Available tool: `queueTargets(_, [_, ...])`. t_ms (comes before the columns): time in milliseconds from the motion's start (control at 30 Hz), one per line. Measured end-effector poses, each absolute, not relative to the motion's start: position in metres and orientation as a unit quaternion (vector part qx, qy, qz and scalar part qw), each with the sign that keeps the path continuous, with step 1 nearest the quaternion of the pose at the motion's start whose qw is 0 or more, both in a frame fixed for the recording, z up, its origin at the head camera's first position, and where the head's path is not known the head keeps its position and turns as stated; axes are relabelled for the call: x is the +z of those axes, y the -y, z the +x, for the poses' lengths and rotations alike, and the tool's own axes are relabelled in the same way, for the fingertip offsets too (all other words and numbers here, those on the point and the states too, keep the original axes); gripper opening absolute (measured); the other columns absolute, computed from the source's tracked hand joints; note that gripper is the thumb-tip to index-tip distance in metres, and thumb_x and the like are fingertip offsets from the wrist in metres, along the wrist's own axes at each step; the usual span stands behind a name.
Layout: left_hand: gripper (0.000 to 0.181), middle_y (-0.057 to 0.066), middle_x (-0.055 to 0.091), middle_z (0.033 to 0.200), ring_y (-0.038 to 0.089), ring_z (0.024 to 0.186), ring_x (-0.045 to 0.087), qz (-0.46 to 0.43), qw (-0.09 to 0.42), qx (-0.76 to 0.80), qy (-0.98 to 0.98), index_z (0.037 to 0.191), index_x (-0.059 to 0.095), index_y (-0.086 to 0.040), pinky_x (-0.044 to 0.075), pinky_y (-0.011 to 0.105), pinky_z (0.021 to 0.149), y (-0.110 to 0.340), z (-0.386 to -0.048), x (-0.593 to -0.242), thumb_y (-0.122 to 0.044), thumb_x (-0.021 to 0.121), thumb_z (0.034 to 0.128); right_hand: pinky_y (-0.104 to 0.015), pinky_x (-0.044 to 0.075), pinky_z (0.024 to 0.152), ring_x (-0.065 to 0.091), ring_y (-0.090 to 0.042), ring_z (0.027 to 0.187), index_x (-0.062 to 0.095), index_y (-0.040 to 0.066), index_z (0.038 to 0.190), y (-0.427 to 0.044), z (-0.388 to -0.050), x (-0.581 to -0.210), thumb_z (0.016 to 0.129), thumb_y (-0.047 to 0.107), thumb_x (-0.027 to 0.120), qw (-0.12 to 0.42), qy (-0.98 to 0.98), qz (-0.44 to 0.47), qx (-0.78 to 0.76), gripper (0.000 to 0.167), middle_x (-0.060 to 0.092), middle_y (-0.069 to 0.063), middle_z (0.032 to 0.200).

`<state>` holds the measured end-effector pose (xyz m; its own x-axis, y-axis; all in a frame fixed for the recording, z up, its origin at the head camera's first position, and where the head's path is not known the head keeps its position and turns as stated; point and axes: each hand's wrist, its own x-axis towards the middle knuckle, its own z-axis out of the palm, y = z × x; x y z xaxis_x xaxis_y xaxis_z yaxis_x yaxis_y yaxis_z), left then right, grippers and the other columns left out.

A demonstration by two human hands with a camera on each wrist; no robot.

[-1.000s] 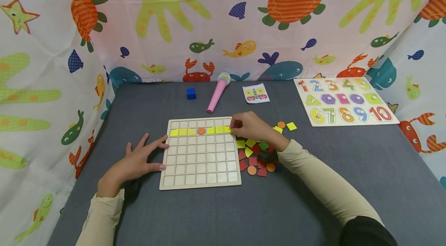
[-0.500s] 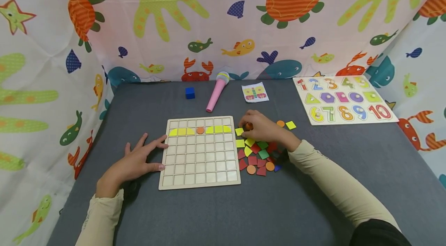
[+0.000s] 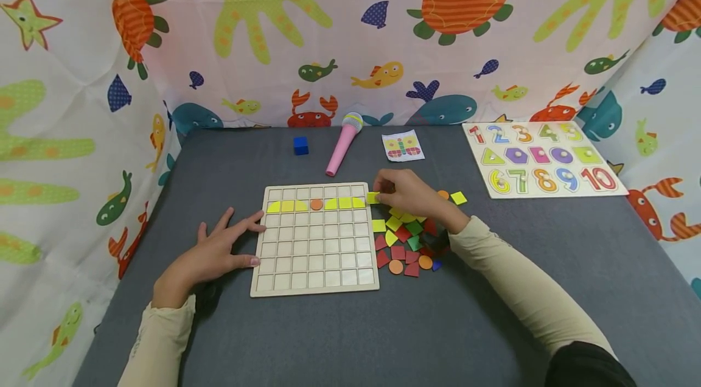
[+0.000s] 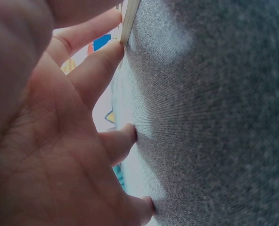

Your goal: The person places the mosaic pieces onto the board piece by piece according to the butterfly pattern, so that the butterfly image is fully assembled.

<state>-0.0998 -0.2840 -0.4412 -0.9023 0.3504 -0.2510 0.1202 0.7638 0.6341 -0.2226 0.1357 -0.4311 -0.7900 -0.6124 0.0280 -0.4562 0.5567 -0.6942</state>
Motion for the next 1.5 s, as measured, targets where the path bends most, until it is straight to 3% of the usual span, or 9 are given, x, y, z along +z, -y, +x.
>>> queueTargets(300, [0.093,0.012,0.051,0.162,0.054,0.159,-0.008,0.132,0.176,0.321,-0.921,0.169,0.034,-0.017,-0.019,0.083,0.109,0.281,-0.098,-0.444,-0.033,0.086,0.0926,-0.035,0.054,0.076,0.065,-0.02,0.085,0.07,0.005,0.104,-0.083,-0.217,-0.432,0.1,0.006,0.075,0.089,-0.842,-0.315,-0.428,0.006,0.072,-0.002,0.093])
queueTargets(833, [0.093,0.01,0.052,0.161,0.054,0.159,-0.007,0.131,0.168,0.321,-0.923,0.169,0.033,-0.017,-0.018,0.084,0.108,0.284,-0.097,-0.445,-0.032,0.084,0.0939,-0.021,0.049,0.071,0.063,-0.013,0.08,0.069,0.008,0.098,0.034,-0.207,-0.435,0.099,0.003,0.075,0.108,-0.824,-0.365,-0.42,0.007,0.072,-0.003,0.09])
queueTargets(967, [0.093,0.011,0.052,0.161,0.054,0.159,-0.007,0.136,0.17,0.322,-0.921,0.17,0.032,-0.017,-0.018,0.084,0.108,0.283,-0.099,-0.443,-0.033,0.084,0.094,-0.02,0.046,0.068,0.059,-0.013,0.074,0.071,0.004,0.099,0.047,-0.203,-0.435,0.099,0.003,0.073,0.11,-0.835,-0.378,-0.384,0.003,0.07,-0.003,0.085])
queueTargets(1133, [0.093,0.012,0.052,0.16,0.055,0.159,-0.007,0.143,0.169,0.318,-0.922,0.169,0.032,-0.016,-0.018,0.084,0.108,0.282,-0.101,-0.442,-0.032,0.084,0.094,-0.021,0.041,0.061,0.056,-0.012,0.067,0.07,0.007,0.096,0.056,-0.198,-0.437,0.099,0.006,0.072,0.097,-0.861,-0.382,-0.321,0.004,0.064,0.001,0.078])
queueTargets(1500, [0.094,0.011,0.055,0.157,0.056,0.159,-0.007,0.138,0.172,0.319,-0.922,0.17,0.031,-0.017,-0.018,0.084,0.108,0.284,-0.098,-0.441,-0.031,0.085,0.0942,-0.021,0.038,0.062,0.054,-0.014,0.073,0.07,0.01,0.085,0.065,-0.192,-0.442,0.099,0.001,0.067,0.041,-0.868,-0.43,-0.245,0.018,0.059,0.0,0.076])
